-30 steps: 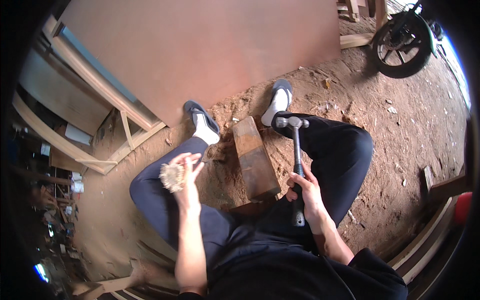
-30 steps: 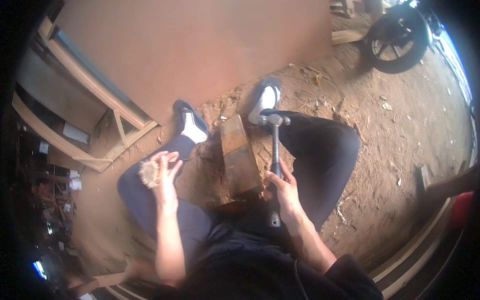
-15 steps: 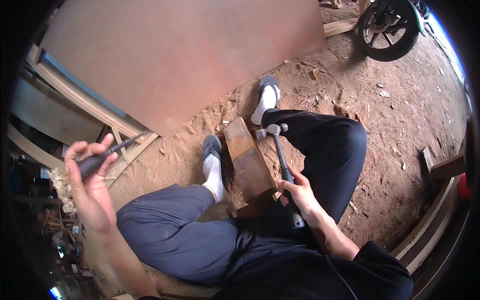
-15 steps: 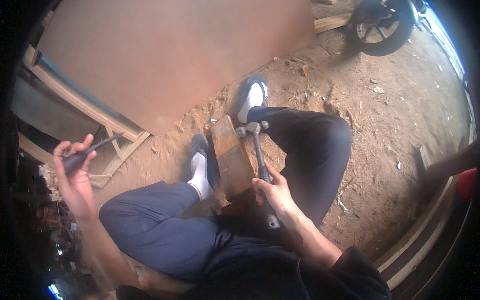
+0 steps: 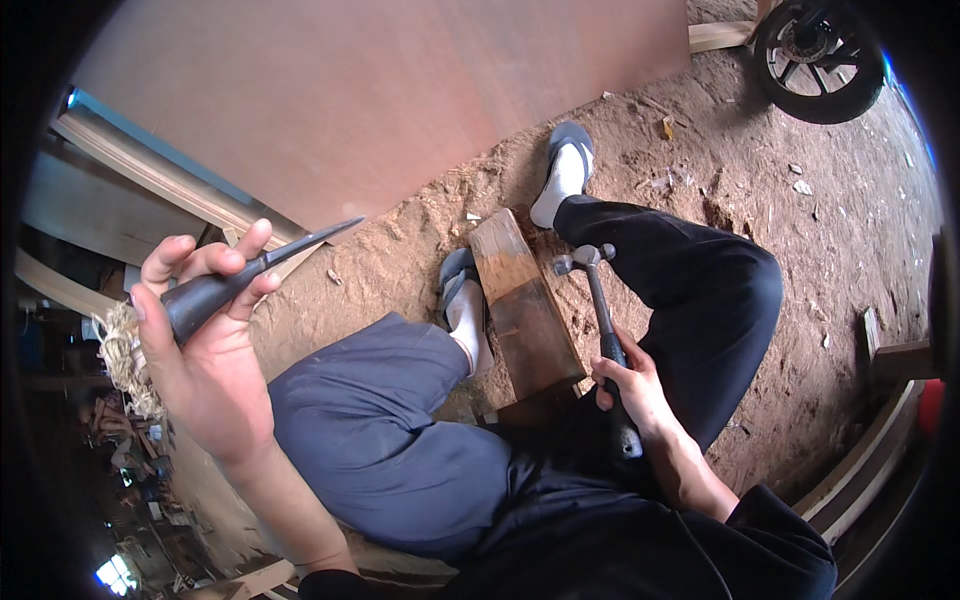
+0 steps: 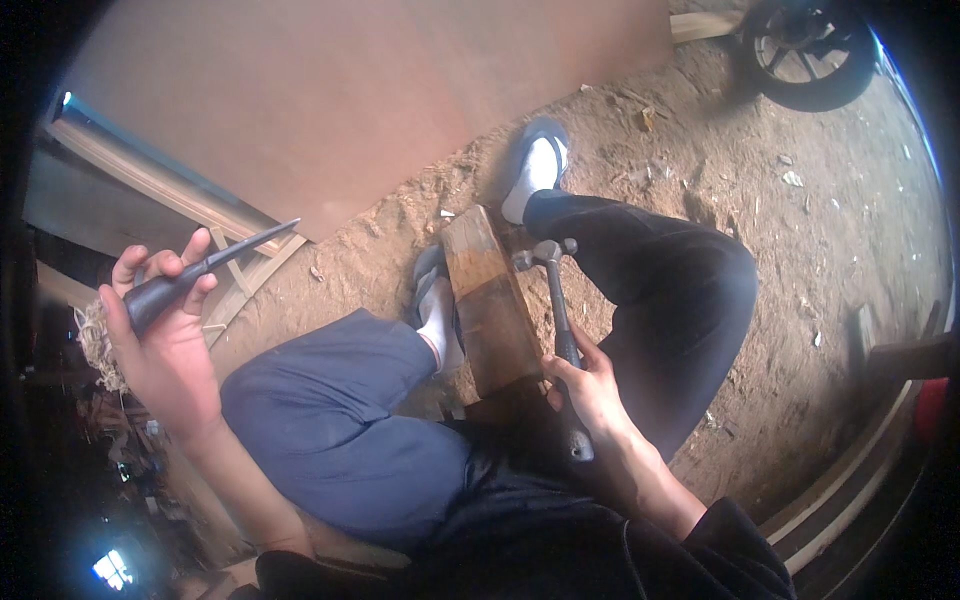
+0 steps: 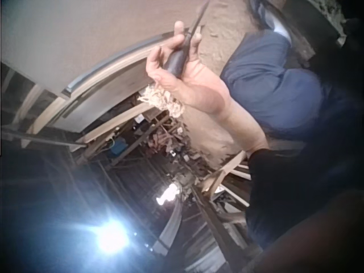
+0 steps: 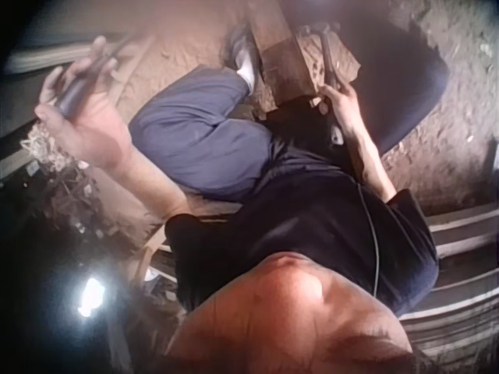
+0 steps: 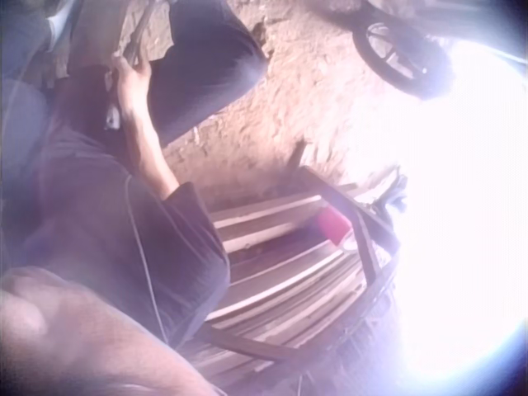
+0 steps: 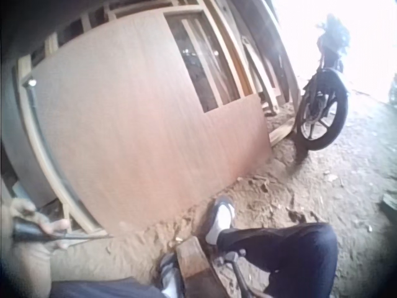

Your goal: The person sits on the ground and carves a rectangular wooden block using a chisel and a hammer. They repeatedly strike the chisel to remove wood chips and occasionally clear the debris from the tool.

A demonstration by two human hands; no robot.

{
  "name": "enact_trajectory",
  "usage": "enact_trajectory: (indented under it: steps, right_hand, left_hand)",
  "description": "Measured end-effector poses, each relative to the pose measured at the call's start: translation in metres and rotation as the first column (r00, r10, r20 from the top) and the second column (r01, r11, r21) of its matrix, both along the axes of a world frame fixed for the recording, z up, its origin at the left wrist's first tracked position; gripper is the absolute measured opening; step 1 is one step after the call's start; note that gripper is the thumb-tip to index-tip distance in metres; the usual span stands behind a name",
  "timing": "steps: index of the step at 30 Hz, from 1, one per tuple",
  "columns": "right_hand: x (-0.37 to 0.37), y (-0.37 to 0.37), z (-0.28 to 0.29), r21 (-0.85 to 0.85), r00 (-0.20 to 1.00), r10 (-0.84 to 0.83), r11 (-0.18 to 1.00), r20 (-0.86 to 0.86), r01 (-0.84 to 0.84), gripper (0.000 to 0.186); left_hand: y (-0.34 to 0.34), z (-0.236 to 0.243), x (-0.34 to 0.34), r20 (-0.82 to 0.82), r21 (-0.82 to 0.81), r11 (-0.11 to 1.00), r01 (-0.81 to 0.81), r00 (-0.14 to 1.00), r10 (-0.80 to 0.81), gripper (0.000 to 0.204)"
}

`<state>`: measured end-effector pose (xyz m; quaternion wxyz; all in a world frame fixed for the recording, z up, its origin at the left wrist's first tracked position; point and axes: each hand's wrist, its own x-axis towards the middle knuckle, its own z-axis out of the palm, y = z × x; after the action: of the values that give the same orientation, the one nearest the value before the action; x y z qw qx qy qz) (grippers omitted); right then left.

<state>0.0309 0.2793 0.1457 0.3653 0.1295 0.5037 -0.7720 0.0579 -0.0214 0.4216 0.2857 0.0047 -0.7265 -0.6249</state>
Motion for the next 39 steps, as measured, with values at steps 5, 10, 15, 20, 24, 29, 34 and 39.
enact_trajectory:
  steps: [5,10,15,20,24,29,34,39]
  right_hand:
    - [-0.005,0.004,-0.001,0.01,0.999,-0.039,0.999,0.016,0.039,0.074]
    - [0.006,-0.006,0.01,-0.065,0.997,-0.053,0.996,0.057,0.057,0.074]
    - [0.006,-0.007,0.026,-0.101,0.998,-0.031,0.994,0.061,0.037,0.072]
    - [0.011,-0.007,0.021,-0.135,0.996,-0.015,0.99,0.083,0.026,0.072]
    - [0.013,-0.006,0.022,-0.126,0.995,-0.038,0.991,0.09,0.049,0.072]
    - [0.012,-0.004,0.026,-0.117,0.991,-0.084,0.989,0.102,0.096,0.074]
    - [0.012,-0.003,0.017,-0.102,0.991,-0.087,0.99,0.103,0.098,0.074]
    - [0.009,-0.004,0.012,-0.061,0.996,-0.032,0.997,0.078,0.037,0.073]
  left_hand:
    - [0.004,0.016,0.004,-0.026,0.008,0.995,0.097,0.995,-0.097,0.055]
    - [-0.012,0.064,0.032,-0.043,-0.044,0.995,0.091,0.995,-0.093,0.052]
    - [-0.018,0.098,0.055,-0.13,-0.071,0.997,0.03,0.991,-0.039,0.049]
    - [-0.007,0.104,0.065,-0.116,-0.153,0.988,0.02,0.993,-0.037,0.05]
    - [0.002,0.105,0.061,-0.12,-0.131,0.99,0.048,0.991,-0.064,0.048]
    - [0.004,0.105,0.057,-0.142,-0.136,0.988,0.077,0.985,-0.097,0.044]
    - [-0.002,0.11,0.043,-0.076,-0.14,0.983,0.115,0.989,-0.127,0.04]
    - [-0.01,0.098,0.005,0.09,-0.259,0.961,0.091,0.993,-0.07,0.039]
